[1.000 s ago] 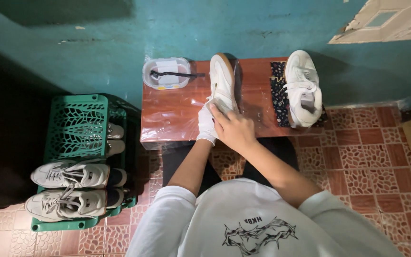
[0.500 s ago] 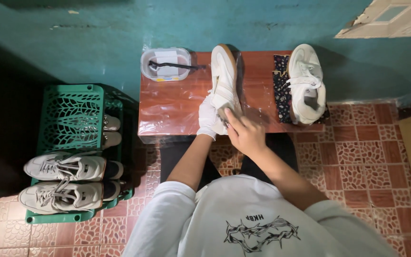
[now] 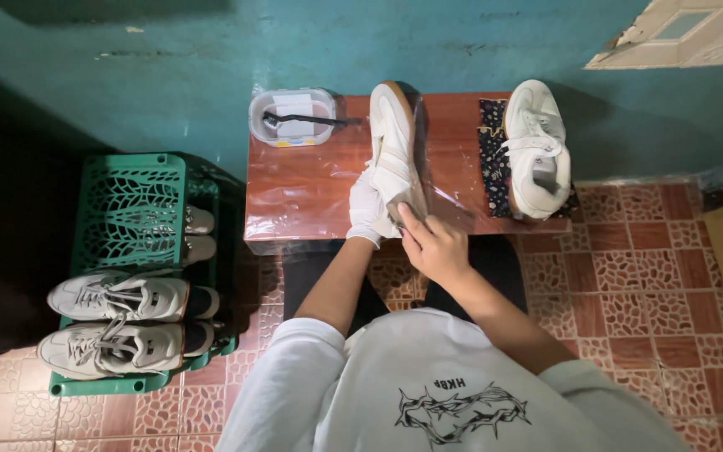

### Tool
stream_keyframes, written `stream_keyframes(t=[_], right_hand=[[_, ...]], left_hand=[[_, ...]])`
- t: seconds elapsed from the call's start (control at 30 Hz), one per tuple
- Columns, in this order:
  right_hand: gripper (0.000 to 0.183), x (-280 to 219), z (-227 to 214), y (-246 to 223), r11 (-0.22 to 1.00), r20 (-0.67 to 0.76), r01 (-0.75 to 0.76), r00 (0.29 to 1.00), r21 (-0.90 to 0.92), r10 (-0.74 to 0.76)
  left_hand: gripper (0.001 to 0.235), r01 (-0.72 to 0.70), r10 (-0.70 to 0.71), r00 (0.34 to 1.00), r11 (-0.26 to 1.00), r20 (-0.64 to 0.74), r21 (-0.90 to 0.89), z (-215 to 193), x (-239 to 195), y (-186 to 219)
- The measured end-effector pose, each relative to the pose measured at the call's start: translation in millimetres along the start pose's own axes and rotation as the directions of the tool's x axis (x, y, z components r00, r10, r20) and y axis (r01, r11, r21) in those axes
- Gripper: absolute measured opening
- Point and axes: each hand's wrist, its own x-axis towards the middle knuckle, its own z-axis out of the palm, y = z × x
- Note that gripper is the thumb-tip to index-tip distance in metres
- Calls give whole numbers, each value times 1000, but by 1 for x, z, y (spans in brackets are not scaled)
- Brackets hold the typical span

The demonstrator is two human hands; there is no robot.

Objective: The person scrubs a white sneaker with a brush, focusing on the upper and side panels. They then wipe the shoe with a cloth to remove residue. The person repeats the scrubbing and wiping process on the second sneaker.

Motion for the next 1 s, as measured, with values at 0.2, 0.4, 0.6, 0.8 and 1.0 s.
stream_keyframes(t=[0.2,0.4,0.6,0.8,1.0], right_hand=[[35,-20,-43,30,1000,93,-24,995,2,24],[32,-24,-28,16,999,136,33,990,42,-39],[19,4,-40,21,986,131,108,983,127,-124],[9,16,-39,16,967,56,81,994,240,-97],[15,14,-32,3,988,35,113,993,107,-117]], left_hand=[[46,-58,58,997,998,-57,-12,14,28,-39],[46,-16,15,998,1000,-55,-10,24,32,-57],[46,27,-27,999,1000,-40,14,25,36,-59],[48,22,-19,999,996,-25,91,3,9,-22],[48,-8,11,999,997,-38,78,0,9,-25]])
